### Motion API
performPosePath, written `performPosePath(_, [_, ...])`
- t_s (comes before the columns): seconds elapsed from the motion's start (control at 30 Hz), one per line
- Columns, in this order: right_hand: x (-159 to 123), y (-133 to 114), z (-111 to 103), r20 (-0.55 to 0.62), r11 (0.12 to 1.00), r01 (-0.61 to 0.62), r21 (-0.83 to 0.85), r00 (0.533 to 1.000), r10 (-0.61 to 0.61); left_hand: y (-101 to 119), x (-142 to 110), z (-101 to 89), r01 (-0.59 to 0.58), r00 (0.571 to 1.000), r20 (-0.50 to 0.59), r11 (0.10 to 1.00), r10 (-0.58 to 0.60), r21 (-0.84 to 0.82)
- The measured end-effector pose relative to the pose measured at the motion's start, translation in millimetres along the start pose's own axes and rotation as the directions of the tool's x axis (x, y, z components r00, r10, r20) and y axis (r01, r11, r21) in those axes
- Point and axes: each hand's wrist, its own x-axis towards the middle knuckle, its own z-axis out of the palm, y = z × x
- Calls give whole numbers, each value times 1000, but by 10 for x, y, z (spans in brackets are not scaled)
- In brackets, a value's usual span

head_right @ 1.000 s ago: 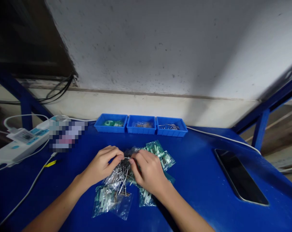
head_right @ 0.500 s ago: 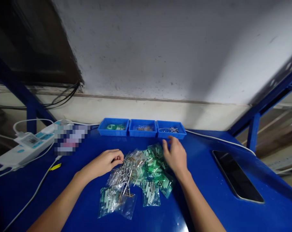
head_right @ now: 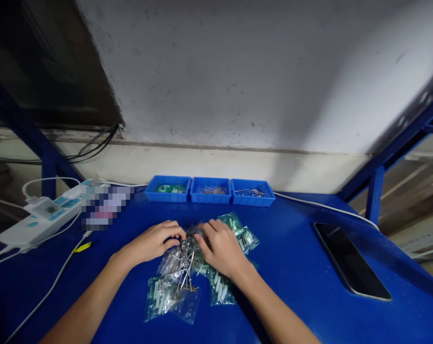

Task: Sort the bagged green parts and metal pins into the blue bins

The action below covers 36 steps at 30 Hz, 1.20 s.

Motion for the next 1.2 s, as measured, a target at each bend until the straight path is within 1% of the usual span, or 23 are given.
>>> performPosePath(0.07, [-3,-17,22,12,1000,30,0,999,-30,11,4,7,-23,999,22,1000,23,14])
performPosePath(0.13, [-4,-22,40,12,999,43,0,999,-43,12,16,23,-22,1000,22,999,21,23])
performPosePath(0.23, [-8,-12,47,3,999,43,6,999,-43,-31,38,36,0,1000,-10,1000,0,11])
performPosePath(0.33, [-13,-8,32,-1,999,46,24,999,-46,-92,38,3,-21,998,-52,999,18,-40])
performPosePath(0.4, [-17,-19,17,-14,998,56,35,998,-55,-91,28,-37,-36,995,-95,997,28,-75])
performPosePath(0.47, [-22,-37,8,-34,996,80,35,996,-79,-37,19,-69,-39,988,-150,993,23,-108])
performPosePath(0.57, [-26,-57,14,-69,990,140,13,988,-138,98,17,-78,-53,974,-226,985,15,-165])
performPosePath(0.63, [-25,-59,28,-104,987,162,-11,981,-162,174,24,-64,-77,968,-248,978,27,-194])
performPosePath(0.7, [-20,-55,41,-144,988,151,-28,978,-154,212,29,-46,-92,967,-251,972,36,-215])
performPosePath(0.83, [-11,-52,51,-196,994,107,-11,975,-107,217,21,-27,-63,958,-287,961,-18,-270])
performPosePath(0.9, [-13,-57,51,-201,995,101,1,975,-99,222,14,-32,-86,946,-324,964,1,-250])
performPosePath(1.0, [-20,-73,48,-186,993,116,14,976,-111,243,9,-48,-130,929,-366,977,60,-169])
performPosePath(1.13, [-27,-90,40,-184,990,137,14,974,-132,250,15,-51,-109,914,-402,986,50,-124])
performPosePath(1.2, [-31,-89,42,-193,988,157,-10,969,-155,247,16,-39,-102,920,-389,988,49,-117])
